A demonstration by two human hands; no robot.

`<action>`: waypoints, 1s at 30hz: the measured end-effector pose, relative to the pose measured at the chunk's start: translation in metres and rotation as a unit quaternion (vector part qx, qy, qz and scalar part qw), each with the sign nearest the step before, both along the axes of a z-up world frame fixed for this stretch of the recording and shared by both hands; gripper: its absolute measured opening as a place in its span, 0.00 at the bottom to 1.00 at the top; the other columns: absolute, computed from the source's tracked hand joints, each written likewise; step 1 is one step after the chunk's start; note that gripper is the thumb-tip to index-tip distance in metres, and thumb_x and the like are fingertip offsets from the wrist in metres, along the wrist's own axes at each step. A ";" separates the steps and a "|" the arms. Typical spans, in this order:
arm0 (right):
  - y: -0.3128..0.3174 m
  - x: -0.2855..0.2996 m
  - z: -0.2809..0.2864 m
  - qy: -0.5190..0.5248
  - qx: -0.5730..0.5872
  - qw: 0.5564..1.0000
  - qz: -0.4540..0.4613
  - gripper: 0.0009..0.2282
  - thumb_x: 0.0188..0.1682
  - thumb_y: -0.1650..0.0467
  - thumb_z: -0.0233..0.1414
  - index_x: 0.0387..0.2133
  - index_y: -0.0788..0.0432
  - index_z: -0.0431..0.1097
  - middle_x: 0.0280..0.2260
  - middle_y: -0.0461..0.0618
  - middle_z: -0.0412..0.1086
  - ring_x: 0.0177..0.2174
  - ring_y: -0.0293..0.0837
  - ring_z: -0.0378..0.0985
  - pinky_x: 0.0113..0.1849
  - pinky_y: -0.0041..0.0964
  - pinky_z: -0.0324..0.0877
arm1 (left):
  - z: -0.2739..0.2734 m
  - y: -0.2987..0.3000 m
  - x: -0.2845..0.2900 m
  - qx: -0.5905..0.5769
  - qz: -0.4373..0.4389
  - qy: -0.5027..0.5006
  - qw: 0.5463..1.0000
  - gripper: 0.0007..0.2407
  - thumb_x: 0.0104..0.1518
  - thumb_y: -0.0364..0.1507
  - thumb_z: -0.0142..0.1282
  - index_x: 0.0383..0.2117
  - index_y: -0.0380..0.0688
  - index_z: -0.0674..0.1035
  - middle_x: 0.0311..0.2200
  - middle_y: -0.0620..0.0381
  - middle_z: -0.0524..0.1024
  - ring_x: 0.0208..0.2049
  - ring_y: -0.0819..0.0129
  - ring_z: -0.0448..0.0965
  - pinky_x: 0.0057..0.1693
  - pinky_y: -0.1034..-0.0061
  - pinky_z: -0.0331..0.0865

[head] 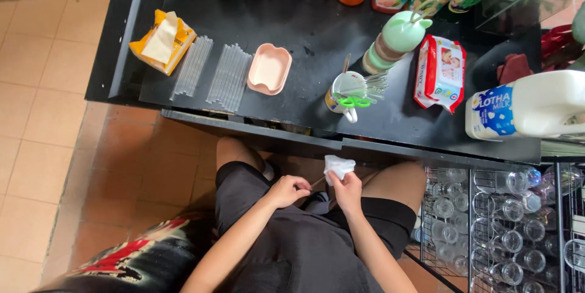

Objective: Cleaning metal straws with a white cloth at a coffee shop counter.

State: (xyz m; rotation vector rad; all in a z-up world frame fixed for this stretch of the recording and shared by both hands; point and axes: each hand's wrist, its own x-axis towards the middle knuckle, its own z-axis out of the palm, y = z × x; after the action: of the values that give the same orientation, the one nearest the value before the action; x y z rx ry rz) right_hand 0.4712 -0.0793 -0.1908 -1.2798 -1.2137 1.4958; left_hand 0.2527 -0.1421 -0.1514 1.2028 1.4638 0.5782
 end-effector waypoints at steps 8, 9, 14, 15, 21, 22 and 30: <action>0.002 0.001 -0.030 0.006 -0.030 0.999 0.017 0.10 0.54 0.70 0.56 0.42 0.67 0.75 0.37 0.47 0.78 0.36 0.34 0.77 0.39 0.31 0.71 | -0.007 -0.006 -0.003 0.003 -0.009 0.007 1.000 0.07 0.51 0.30 0.66 0.35 0.47 0.86 0.30 0.59 0.85 0.28 0.70 0.82 0.40 0.74 0.75; 0.002 0.003 -0.037 0.021 -0.016 0.999 0.029 0.10 0.53 0.70 0.58 0.40 0.68 0.74 0.37 0.47 0.77 0.36 0.34 0.77 0.39 0.31 0.71 | -0.009 -0.007 -0.002 0.003 -0.006 0.010 1.000 0.07 0.52 0.30 0.66 0.35 0.48 0.85 0.30 0.59 0.85 0.29 0.70 0.82 0.40 0.74 0.75; -0.001 0.001 -0.022 -0.034 -0.059 0.996 0.059 0.10 0.55 0.69 0.55 0.41 0.66 0.77 0.35 0.45 0.79 0.34 0.32 0.76 0.37 0.29 0.71 | 0.000 -0.005 -0.002 -0.008 -0.011 -0.004 1.000 0.08 0.51 0.30 0.67 0.35 0.48 0.85 0.30 0.59 0.85 0.28 0.70 0.81 0.39 0.74 0.75; -0.002 0.000 -0.018 -0.027 -0.056 0.996 0.062 0.10 0.54 0.69 0.55 0.41 0.65 0.76 0.35 0.45 0.79 0.34 0.32 0.76 0.37 0.29 0.71 | -0.002 -0.005 -0.002 -0.003 -0.011 -0.003 1.000 0.08 0.51 0.30 0.67 0.35 0.48 0.85 0.30 0.59 0.85 0.28 0.70 0.81 0.39 0.74 0.75; 0.001 0.000 -0.014 0.021 -0.029 0.999 -0.014 0.10 0.53 0.70 0.56 0.42 0.65 0.75 0.38 0.45 0.78 0.37 0.33 0.77 0.40 0.29 0.71 | -0.002 -0.003 -0.003 0.007 0.000 0.000 1.000 0.08 0.51 0.31 0.66 0.36 0.49 0.86 0.30 0.60 0.85 0.26 0.71 0.81 0.39 0.75 0.75; 0.001 0.000 -0.012 0.020 -0.030 0.999 -0.013 0.10 0.53 0.70 0.56 0.42 0.65 0.75 0.38 0.45 0.78 0.37 0.33 0.77 0.40 0.29 0.71 | -0.001 -0.003 -0.003 0.007 0.001 -0.001 1.000 0.08 0.51 0.31 0.66 0.36 0.49 0.86 0.30 0.60 0.85 0.26 0.71 0.81 0.39 0.75 0.75; 0.001 -0.004 0.002 0.013 -0.066 0.998 -0.010 0.09 0.53 0.70 0.55 0.43 0.65 0.75 0.38 0.44 0.78 0.37 0.33 0.78 0.40 0.28 0.71 | 0.007 -0.002 -0.004 -0.020 -0.001 0.015 1.000 0.09 0.50 0.32 0.67 0.36 0.49 0.86 0.31 0.60 0.85 0.28 0.71 0.81 0.40 0.74 0.76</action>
State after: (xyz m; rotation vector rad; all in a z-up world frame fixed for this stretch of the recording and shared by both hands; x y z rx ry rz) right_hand 0.4677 -0.0784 -0.1893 -1.3515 -1.0973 1.5944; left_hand 0.2488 -0.1444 -0.1443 1.1860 1.4920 0.5285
